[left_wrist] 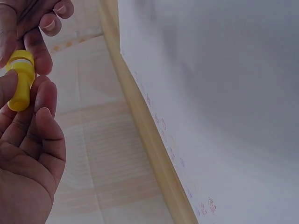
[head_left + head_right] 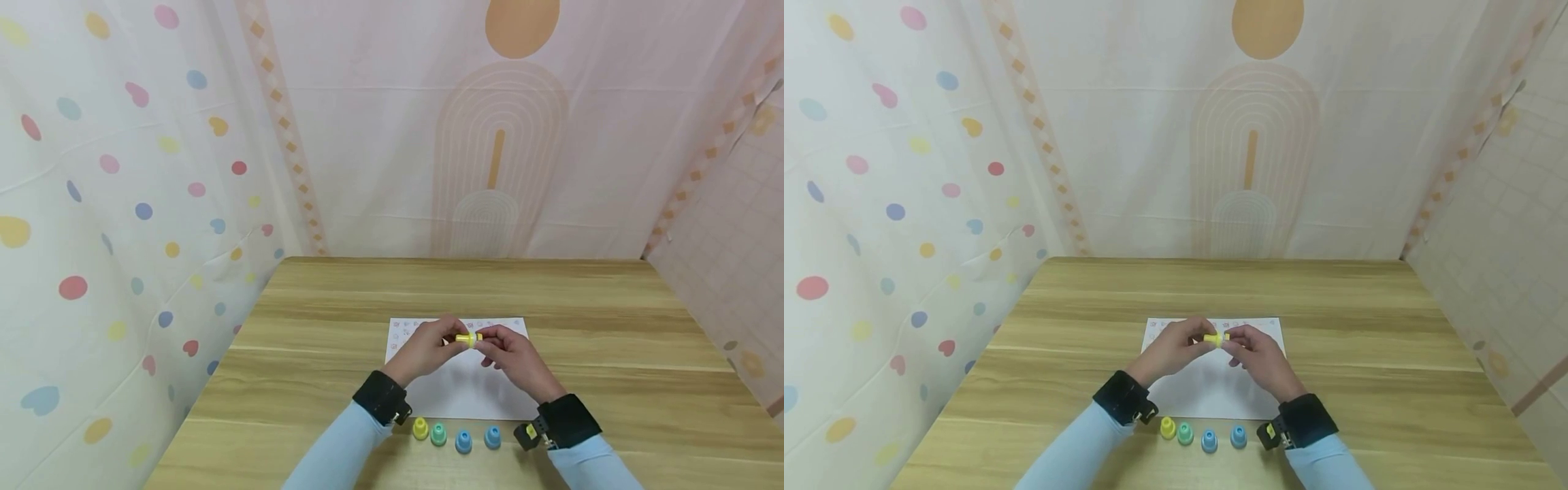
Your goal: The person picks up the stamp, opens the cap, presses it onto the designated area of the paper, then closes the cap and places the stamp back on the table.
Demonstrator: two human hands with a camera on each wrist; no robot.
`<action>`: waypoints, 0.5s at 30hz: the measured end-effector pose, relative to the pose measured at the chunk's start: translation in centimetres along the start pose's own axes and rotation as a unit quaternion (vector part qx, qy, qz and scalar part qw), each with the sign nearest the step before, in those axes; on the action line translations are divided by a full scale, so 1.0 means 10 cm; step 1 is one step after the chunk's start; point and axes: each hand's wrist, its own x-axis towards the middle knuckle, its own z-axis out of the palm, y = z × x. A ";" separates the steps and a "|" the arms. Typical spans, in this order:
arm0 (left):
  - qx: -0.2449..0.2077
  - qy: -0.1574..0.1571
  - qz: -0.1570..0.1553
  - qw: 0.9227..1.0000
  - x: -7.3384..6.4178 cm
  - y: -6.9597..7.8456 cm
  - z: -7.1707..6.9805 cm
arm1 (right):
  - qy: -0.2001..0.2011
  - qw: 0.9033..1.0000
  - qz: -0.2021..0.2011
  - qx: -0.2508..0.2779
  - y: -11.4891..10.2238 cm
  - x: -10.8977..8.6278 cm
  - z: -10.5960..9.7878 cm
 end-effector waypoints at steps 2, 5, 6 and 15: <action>-0.001 -0.004 0.002 1.000 0.00 0.00 0.00 | 0.000 1.000 -0.002 -0.001 0.00 0.00 0.00; 0.000 -0.007 0.007 1.000 0.00 0.00 0.00 | -0.001 1.000 -0.005 -0.003 0.00 0.00 0.00; 0.001 -0.007 0.010 1.000 0.00 0.00 0.01 | -0.002 1.000 -0.006 -0.004 0.01 0.00 0.00; 0.007 -0.005 0.012 1.000 -0.02 0.04 0.02 | 0.006 1.000 -0.006 -0.005 0.01 -0.01 0.02</action>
